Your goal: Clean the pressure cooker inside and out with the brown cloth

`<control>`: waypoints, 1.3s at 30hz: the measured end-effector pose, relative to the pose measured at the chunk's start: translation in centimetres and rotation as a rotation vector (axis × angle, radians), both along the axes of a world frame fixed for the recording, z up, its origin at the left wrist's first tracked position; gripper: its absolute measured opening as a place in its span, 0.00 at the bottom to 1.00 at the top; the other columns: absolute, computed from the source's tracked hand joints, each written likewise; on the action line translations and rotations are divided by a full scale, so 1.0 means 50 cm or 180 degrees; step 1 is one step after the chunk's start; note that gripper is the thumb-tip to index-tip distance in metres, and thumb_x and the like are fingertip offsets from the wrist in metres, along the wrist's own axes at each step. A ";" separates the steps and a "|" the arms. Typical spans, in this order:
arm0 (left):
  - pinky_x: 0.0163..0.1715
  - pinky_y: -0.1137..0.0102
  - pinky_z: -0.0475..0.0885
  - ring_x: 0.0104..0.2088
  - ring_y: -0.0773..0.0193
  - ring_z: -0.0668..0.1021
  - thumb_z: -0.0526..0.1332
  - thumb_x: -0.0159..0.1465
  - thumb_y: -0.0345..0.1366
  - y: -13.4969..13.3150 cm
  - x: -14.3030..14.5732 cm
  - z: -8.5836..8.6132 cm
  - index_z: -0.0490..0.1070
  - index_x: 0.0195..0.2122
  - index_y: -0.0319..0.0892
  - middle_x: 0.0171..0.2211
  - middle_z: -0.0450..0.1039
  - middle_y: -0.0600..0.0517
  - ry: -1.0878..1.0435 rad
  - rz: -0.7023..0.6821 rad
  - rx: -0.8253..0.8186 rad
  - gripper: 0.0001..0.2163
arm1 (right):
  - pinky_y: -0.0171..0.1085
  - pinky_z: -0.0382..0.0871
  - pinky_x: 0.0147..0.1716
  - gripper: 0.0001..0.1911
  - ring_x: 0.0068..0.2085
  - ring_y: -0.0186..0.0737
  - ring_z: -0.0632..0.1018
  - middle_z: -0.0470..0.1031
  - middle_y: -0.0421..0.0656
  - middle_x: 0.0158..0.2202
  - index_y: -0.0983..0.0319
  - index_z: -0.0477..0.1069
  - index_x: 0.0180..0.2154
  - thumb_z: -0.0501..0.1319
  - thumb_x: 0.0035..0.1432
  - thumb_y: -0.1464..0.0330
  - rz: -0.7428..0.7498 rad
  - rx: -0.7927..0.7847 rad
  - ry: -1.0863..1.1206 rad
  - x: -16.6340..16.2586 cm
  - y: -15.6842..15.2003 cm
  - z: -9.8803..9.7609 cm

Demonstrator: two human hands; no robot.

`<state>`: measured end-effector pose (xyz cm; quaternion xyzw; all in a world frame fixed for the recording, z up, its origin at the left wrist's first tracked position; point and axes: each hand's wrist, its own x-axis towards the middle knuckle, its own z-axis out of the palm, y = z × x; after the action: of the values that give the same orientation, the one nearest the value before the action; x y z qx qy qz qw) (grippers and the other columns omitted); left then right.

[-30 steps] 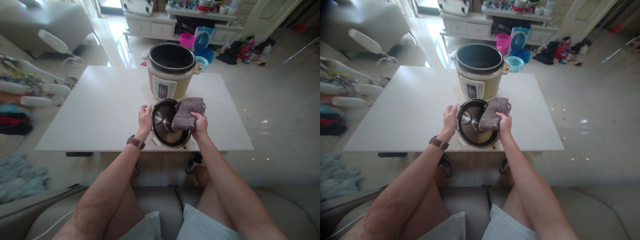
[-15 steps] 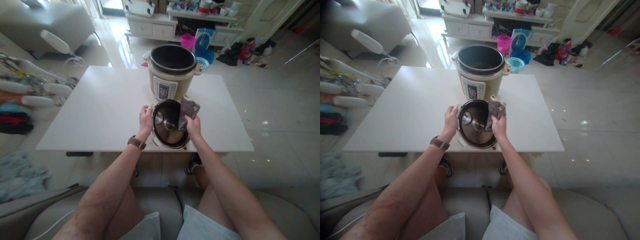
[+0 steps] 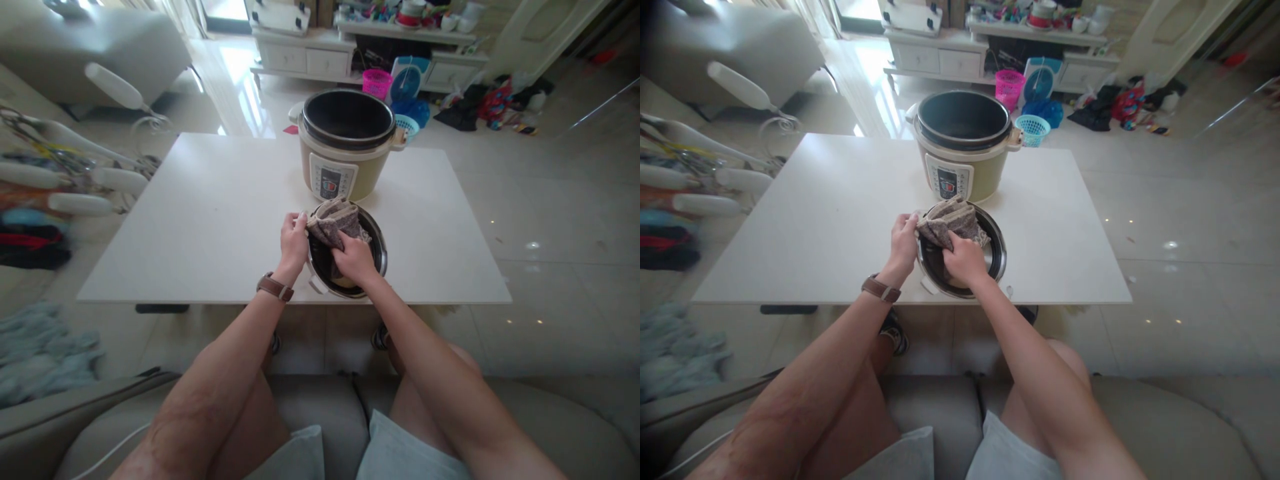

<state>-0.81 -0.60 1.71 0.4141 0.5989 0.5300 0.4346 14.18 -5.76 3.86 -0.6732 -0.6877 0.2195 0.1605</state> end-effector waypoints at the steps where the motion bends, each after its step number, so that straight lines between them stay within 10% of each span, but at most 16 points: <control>1: 0.38 0.70 0.66 0.34 0.63 0.71 0.59 0.72 0.38 0.000 -0.001 0.000 0.69 0.34 0.44 0.30 0.69 0.55 -0.0028 0.0026 -0.0040 0.09 | 0.42 0.72 0.49 0.21 0.49 0.55 0.84 0.86 0.48 0.47 0.58 0.80 0.53 0.55 0.63 0.65 0.0134 -0.0030 0.0012 0.004 -0.001 0.007; 11: 0.43 0.69 0.68 0.38 0.62 0.72 0.59 0.70 0.40 0.013 -0.029 -0.016 0.72 0.33 0.42 0.34 0.72 0.52 -0.0171 -0.0001 -0.0169 0.10 | 0.34 0.69 0.40 0.17 0.41 0.44 0.82 0.86 0.40 0.36 0.57 0.85 0.38 0.60 0.49 0.72 0.1296 -0.1255 0.0654 0.104 -0.036 0.008; 16: 0.43 0.70 0.68 0.39 0.62 0.73 0.58 0.70 0.40 0.018 -0.036 -0.023 0.72 0.34 0.42 0.35 0.73 0.52 -0.0136 -0.0061 -0.0113 0.10 | 0.37 0.72 0.36 0.08 0.33 0.42 0.78 0.81 0.38 0.28 0.62 0.79 0.27 0.65 0.39 0.67 -0.0028 -0.1190 0.2502 0.162 -0.019 -0.010; 23: 0.42 0.70 0.69 0.36 0.63 0.73 0.59 0.68 0.41 0.027 -0.048 -0.039 0.69 0.32 0.43 0.33 0.72 0.53 -0.0318 -0.0052 -0.0261 0.10 | 0.43 0.81 0.39 0.16 0.35 0.44 0.81 0.82 0.40 0.34 0.61 0.77 0.35 0.65 0.39 0.70 -0.2247 0.0479 0.4475 0.255 -0.001 -0.002; 28: 0.35 0.71 0.65 0.30 0.65 0.67 0.59 0.67 0.41 0.032 -0.069 -0.048 0.67 0.29 0.43 0.29 0.67 0.56 -0.0118 -0.0138 -0.0318 0.11 | 0.47 0.83 0.45 0.18 0.39 0.45 0.83 0.81 0.41 0.36 0.62 0.76 0.40 0.61 0.43 0.72 -0.2569 0.1350 0.5129 0.274 0.002 0.016; 39: 0.27 0.70 0.59 0.25 0.65 0.60 0.55 0.67 0.37 0.039 -0.091 -0.047 0.61 0.24 0.45 0.21 0.57 0.56 0.0407 0.0020 -0.0720 0.14 | 0.50 0.85 0.45 0.22 0.40 0.45 0.84 0.82 0.41 0.39 0.61 0.77 0.43 0.60 0.43 0.73 -0.2660 0.1250 0.5218 0.271 -0.001 0.018</control>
<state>-5.38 1.37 -0.62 0.3934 0.6827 0.4330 0.4378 27.72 -5.81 4.78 -0.4619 -0.0876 0.4297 0.7710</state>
